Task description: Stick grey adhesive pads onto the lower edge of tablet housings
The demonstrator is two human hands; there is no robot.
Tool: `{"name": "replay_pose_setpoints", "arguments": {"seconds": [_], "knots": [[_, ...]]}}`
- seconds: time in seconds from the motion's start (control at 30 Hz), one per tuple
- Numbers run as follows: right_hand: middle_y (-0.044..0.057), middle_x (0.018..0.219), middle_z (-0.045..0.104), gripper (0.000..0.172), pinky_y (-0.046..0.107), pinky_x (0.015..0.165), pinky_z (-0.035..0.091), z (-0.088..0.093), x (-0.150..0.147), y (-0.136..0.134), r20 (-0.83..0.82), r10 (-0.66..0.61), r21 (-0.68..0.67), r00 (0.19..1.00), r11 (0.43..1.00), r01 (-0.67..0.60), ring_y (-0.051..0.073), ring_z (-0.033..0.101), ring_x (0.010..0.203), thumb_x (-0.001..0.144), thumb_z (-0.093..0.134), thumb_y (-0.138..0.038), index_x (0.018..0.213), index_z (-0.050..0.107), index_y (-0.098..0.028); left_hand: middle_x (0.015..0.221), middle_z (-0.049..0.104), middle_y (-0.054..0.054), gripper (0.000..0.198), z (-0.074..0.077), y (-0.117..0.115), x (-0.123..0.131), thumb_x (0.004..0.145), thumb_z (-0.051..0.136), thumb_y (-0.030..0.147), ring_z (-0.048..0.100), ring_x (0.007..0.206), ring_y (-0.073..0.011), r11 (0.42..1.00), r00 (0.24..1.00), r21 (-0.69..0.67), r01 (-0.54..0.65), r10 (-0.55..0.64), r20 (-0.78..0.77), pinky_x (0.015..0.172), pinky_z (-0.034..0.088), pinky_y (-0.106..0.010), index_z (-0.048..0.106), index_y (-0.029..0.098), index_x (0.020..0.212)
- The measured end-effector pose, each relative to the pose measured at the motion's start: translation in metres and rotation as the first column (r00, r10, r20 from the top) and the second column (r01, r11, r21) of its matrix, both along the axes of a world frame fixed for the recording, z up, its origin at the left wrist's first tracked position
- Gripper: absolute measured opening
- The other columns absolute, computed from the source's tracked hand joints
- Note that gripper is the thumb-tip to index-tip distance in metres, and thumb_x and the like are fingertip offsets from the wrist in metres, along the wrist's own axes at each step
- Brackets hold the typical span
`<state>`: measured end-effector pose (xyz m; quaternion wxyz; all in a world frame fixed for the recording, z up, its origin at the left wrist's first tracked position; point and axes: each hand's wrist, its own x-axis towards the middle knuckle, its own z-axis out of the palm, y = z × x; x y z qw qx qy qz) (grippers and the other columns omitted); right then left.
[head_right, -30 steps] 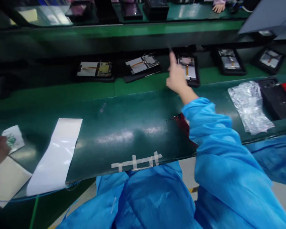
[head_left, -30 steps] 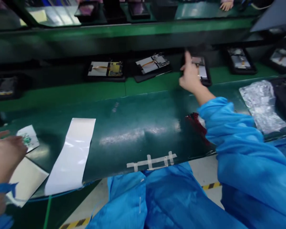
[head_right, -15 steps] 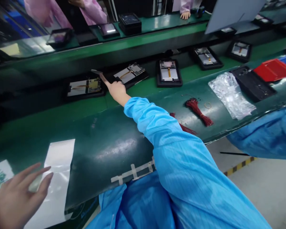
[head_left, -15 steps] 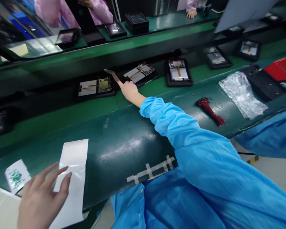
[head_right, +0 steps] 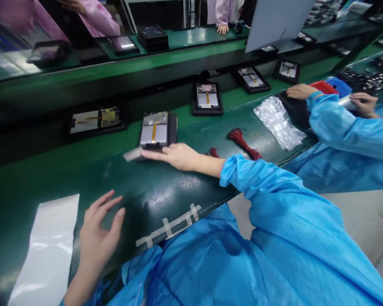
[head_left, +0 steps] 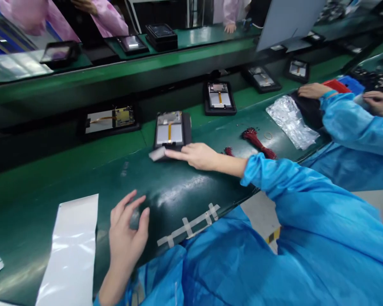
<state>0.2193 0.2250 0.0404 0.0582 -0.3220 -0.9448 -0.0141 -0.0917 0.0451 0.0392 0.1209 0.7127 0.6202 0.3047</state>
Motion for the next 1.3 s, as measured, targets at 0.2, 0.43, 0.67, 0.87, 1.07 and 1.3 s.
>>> {"name": "replay_pose_setpoints", "arguments": {"seconds": [0.2,0.43,0.67,0.87,1.07,1.3], "knots": [[0.025,0.128,0.074,0.099,0.049,0.101,0.057,-0.001,0.084,0.047,-0.27,-0.622,-0.24,0.734,0.782,0.575,0.036,0.072,0.107,0.101,0.051,-0.029,0.177,-0.004,0.0,0.162,0.053,-0.025,0.067,-0.036,0.07,0.033,0.102,0.056,0.051,0.058,0.141,-0.045,0.989,0.999,-0.137,-0.049,0.047,-0.012,0.11,0.056,-0.064,0.052,0.014,0.157],[0.034,0.16,0.052,0.107,0.064,0.122,0.043,0.0,0.157,0.142,-0.256,-0.912,-0.317,0.321,0.392,0.864,0.047,0.063,0.139,0.099,0.06,-0.029,0.179,-0.006,-0.004,0.157,0.06,-0.025,0.079,-0.044,0.1,0.039,0.097,0.058,0.05,0.064,0.121,-0.0376,0.978,0.994,-0.19,-0.09,0.099,0.04,0.107,0.058,-0.059,0.043,0.01,0.164],[0.025,0.174,0.045,0.12,0.044,0.108,0.06,-0.027,0.022,0.065,-0.484,-0.649,-0.536,0.586,0.75,0.388,0.029,0.069,0.135,0.097,0.063,-0.024,0.175,-0.028,-0.016,0.154,0.066,-0.019,0.089,-0.055,0.101,0.043,0.091,0.071,0.033,0.068,0.121,-0.0343,0.985,0.982,-0.157,-0.066,0.092,0.164,0.112,0.057,-0.056,0.035,0.017,0.17],[0.021,0.168,0.053,0.119,0.043,0.101,0.064,-0.019,-0.027,-0.026,-0.507,-0.621,-0.687,0.597,0.71,0.155,0.031,0.06,0.15,0.098,0.065,-0.03,0.177,-0.024,-0.025,0.15,0.068,-0.018,0.09,-0.045,0.044,0.034,0.092,0.073,0.029,0.07,0.124,-0.0336,0.98,0.974,-0.154,-0.124,0.15,0.169,0.113,0.058,-0.056,0.033,0.019,0.172],[0.016,0.155,0.061,0.093,0.043,0.094,0.065,0.003,0.007,-0.092,-0.446,-0.484,-0.663,0.753,0.744,0.085,0.032,0.064,0.137,0.099,0.068,-0.041,0.178,0.022,-0.028,0.139,0.074,-0.017,0.086,-0.028,-0.061,0.029,0.099,0.072,0.032,0.072,0.128,-0.0336,0.972,0.976,-0.213,-0.096,0.134,0.172,0.115,0.056,-0.055,0.029,0.02,0.173],[0.001,0.088,0.069,0.013,0.029,0.067,0.045,0.016,-0.03,-0.14,-0.402,-0.543,-0.804,0.737,0.594,-0.001,0.014,0.06,0.073,0.1,0.071,-0.035,0.097,0.067,-0.022,0.136,0.076,-0.014,0.076,-0.025,-0.076,0.032,0.103,0.07,0.031,0.07,0.127,-0.0301,0.986,0.95,-0.142,-0.084,0.123,0.287,0.108,0.059,-0.047,0.034,0.021,0.17]]}}
